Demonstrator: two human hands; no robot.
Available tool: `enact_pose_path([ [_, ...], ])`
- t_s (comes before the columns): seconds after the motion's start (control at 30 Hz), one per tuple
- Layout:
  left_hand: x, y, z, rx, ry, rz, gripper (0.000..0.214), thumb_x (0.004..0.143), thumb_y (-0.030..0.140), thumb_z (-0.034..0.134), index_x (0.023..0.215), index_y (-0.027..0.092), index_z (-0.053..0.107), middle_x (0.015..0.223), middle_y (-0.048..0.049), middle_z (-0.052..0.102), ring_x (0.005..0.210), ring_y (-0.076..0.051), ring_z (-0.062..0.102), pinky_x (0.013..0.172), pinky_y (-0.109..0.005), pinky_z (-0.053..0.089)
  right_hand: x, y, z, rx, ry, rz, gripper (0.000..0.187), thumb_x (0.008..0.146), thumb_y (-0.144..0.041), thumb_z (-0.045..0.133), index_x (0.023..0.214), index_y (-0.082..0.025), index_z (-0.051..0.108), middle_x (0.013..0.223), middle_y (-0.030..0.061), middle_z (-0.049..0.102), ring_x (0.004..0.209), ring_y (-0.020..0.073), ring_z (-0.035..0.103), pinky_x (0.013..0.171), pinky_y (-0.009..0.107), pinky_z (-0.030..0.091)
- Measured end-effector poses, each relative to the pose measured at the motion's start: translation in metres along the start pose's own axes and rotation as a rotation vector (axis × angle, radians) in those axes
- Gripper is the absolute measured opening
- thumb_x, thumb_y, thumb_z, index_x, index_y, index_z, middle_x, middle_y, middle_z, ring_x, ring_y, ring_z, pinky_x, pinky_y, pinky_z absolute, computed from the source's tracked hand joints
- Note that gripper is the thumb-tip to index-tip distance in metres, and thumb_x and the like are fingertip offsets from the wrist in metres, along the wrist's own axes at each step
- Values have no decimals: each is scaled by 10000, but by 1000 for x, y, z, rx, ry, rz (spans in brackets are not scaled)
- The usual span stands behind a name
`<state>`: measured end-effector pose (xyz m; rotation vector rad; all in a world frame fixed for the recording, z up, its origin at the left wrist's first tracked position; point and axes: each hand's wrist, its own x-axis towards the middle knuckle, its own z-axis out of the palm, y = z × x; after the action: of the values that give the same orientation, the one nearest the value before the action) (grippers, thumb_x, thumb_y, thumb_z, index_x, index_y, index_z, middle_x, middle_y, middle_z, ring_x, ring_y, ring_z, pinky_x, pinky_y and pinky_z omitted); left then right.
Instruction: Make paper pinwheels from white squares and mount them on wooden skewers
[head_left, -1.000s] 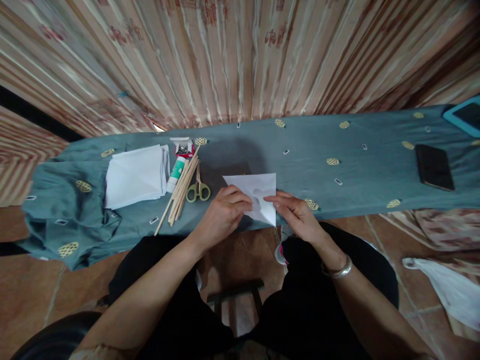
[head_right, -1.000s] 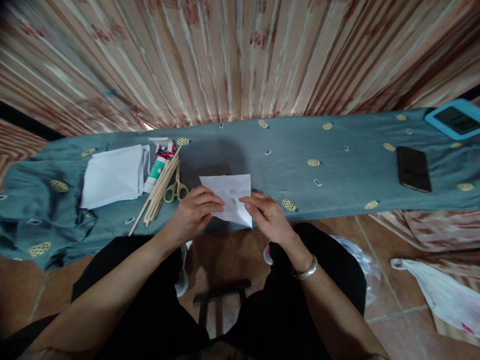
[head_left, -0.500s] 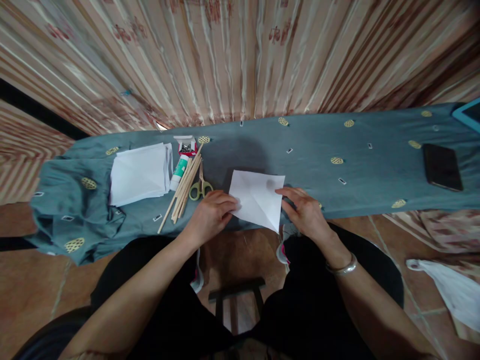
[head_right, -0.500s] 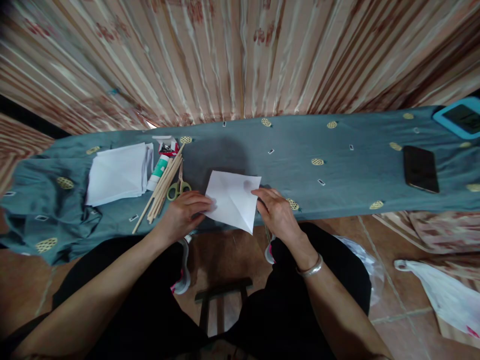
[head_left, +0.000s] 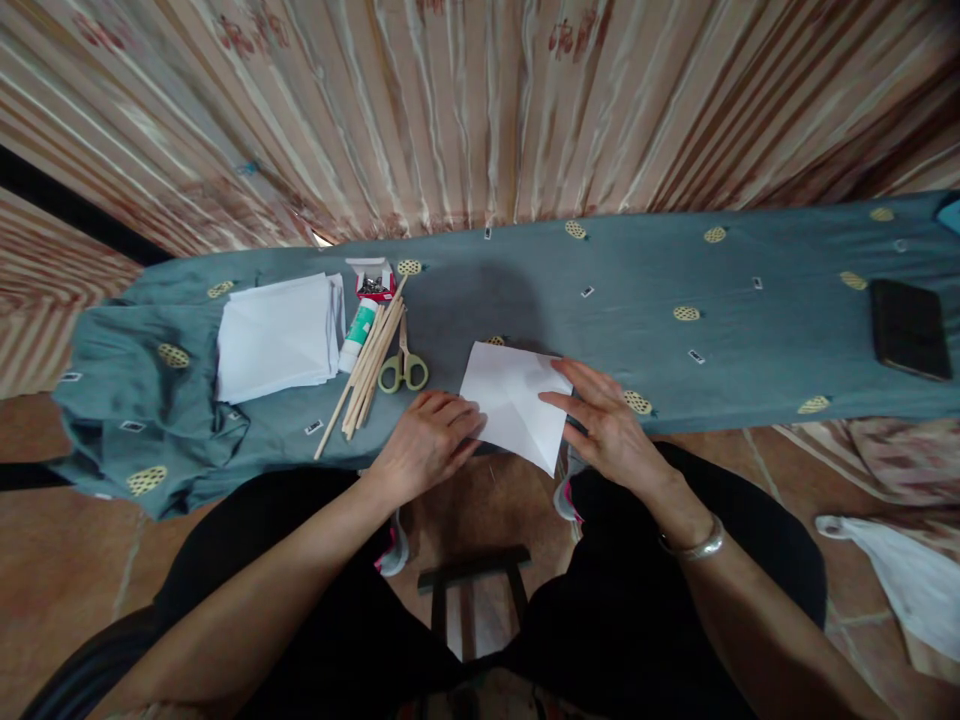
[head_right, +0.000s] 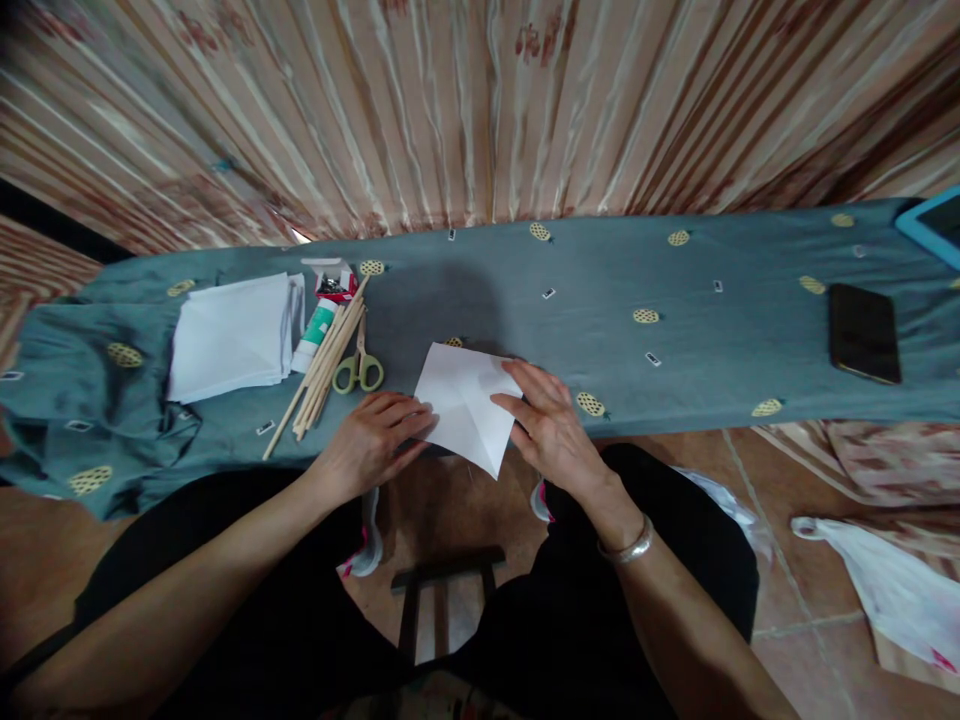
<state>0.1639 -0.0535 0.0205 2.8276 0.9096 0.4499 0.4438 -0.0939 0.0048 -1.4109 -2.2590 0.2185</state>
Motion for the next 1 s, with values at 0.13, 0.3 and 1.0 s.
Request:
enact_pose_path([
  [0.13, -1, 1, 0, -38, -5, -16, 230, 958, 188, 493, 1085, 153, 682, 1091, -92, 733, 1008, -236, 649, 867, -407, 519, 4, 4, 1, 157, -34, 27, 258, 931, -215, 506, 1091, -213, 707, 1347, 120, 634, 1278, 280, 569, 1109, 541, 389],
  [0.3, -6, -2, 1, -154, -58, -86, 244, 949, 187, 489, 1057, 146, 704, 1127, -99, 723, 1059, -248, 636, 900, -429, 525, 16, 8, 4, 474, -43, 180, 218, 924, -347, 563, 973, -234, 743, 1101, 77, 750, 1066, 235, 682, 962, 438, 523],
  [1.0, 6, 5, 13, -437, 117, -262, 297, 966, 205, 472, 1227, 175, 610, 1108, -92, 689, 1021, -203, 633, 912, -375, 535, 41, -4, 13, 272, 11, 350, 346, 883, -414, 613, 1148, -206, 693, 1080, 89, 759, 944, 272, 717, 832, 395, 561],
])
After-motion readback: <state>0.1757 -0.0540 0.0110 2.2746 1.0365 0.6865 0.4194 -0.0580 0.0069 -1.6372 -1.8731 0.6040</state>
